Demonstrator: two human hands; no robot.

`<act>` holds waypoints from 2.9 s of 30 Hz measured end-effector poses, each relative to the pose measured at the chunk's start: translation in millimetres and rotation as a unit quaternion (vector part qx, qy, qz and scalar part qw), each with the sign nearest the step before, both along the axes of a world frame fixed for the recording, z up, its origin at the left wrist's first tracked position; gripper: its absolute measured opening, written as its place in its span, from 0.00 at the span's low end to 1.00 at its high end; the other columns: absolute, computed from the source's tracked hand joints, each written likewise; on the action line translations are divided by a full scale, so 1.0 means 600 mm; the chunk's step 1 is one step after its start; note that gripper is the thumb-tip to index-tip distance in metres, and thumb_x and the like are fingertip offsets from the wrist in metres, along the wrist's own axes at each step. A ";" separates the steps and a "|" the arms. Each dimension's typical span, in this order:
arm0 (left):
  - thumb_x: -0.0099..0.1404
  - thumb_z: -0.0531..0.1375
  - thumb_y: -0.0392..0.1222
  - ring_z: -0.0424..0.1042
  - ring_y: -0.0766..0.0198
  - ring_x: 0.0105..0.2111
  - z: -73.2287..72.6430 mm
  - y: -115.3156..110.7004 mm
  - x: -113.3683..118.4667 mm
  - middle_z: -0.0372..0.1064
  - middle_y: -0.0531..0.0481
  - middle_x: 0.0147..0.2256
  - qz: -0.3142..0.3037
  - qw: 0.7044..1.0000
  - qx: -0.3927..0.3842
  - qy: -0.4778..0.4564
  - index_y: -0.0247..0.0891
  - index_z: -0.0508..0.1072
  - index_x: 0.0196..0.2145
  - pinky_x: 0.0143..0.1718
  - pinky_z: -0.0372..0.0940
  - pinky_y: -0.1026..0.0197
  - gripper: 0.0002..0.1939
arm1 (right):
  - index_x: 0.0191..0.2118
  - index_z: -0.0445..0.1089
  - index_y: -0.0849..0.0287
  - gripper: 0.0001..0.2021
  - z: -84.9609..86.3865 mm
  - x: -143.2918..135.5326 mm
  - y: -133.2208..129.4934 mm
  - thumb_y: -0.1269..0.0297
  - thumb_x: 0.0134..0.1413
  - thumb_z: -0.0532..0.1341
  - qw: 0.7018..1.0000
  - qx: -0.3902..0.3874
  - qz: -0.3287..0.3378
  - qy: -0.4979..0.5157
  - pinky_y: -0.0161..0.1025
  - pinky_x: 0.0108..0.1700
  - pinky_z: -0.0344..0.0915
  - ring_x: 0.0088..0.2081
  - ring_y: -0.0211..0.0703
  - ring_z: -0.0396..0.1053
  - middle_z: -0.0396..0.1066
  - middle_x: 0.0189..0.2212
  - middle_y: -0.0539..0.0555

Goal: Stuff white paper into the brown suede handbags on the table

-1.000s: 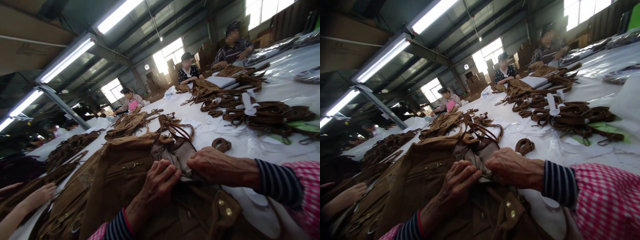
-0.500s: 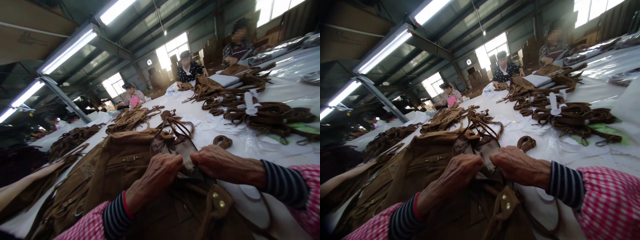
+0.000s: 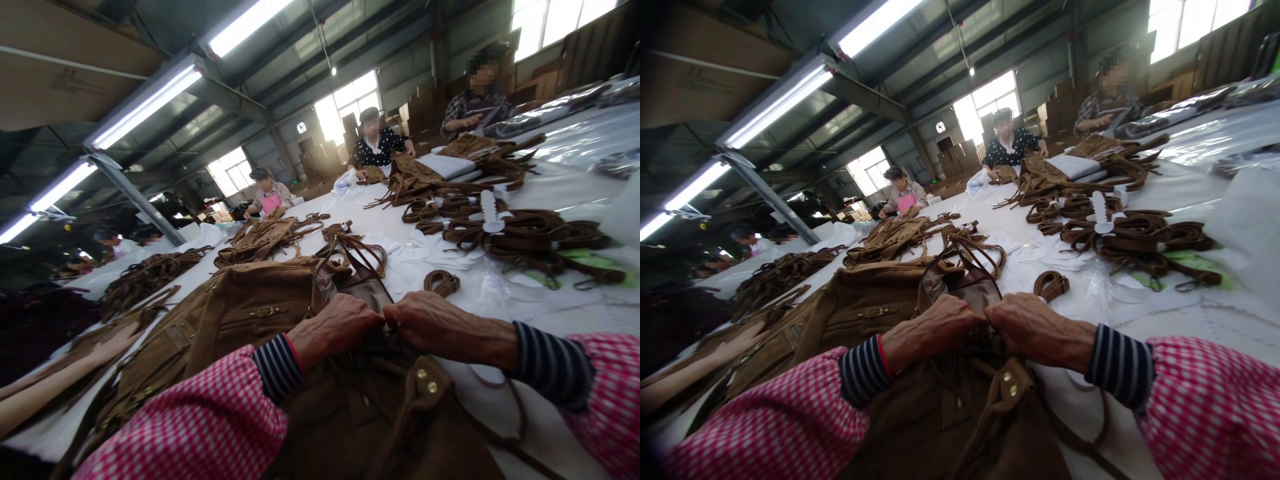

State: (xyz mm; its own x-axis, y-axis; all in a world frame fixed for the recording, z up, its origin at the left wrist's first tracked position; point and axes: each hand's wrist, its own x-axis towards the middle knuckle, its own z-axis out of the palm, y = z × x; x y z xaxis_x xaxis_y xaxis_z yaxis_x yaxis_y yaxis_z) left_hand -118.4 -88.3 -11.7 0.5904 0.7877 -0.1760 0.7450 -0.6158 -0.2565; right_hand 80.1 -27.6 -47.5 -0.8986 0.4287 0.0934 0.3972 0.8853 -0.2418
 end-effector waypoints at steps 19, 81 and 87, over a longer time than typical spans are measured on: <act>0.70 0.57 0.33 0.66 0.64 0.24 -0.008 -0.019 -0.002 0.71 0.52 0.28 0.033 0.998 0.001 -0.052 0.36 0.69 0.35 0.25 0.50 0.60 0.03 | 0.35 0.73 0.59 0.06 0.012 0.008 0.002 0.73 0.58 0.58 0.998 -0.067 -0.019 0.006 0.35 0.31 0.51 0.30 0.41 0.69 0.73 0.27 0.54; 0.64 0.58 0.42 0.66 0.64 0.27 -0.021 -0.038 -0.014 0.70 0.53 0.25 0.347 0.854 -0.019 -0.388 0.38 0.75 0.29 0.27 0.51 0.63 0.09 | 0.23 0.70 0.61 0.04 0.030 -0.078 0.027 0.71 0.38 0.57 0.934 -0.356 -0.034 0.009 0.31 0.20 0.54 0.19 0.36 0.61 0.64 0.16 0.47; 0.66 0.55 0.35 0.71 0.62 0.33 -0.008 -0.047 -0.024 0.74 0.52 0.30 0.262 0.886 -0.060 -0.378 0.38 0.80 0.35 0.35 0.59 0.64 0.12 | 0.22 0.67 0.60 0.03 0.013 -0.078 0.027 0.71 0.42 0.58 0.944 -0.325 -0.005 0.052 0.33 0.22 0.50 0.21 0.34 0.56 0.59 0.17 0.45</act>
State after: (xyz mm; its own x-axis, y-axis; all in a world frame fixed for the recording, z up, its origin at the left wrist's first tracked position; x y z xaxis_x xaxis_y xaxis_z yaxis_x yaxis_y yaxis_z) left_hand -132.5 -116.5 -16.4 0.1342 0.9909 0.0126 0.8671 -0.1236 0.4825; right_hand 33.6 -11.7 -39.9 -0.8944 0.4350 -0.1038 0.3488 0.5332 -0.7707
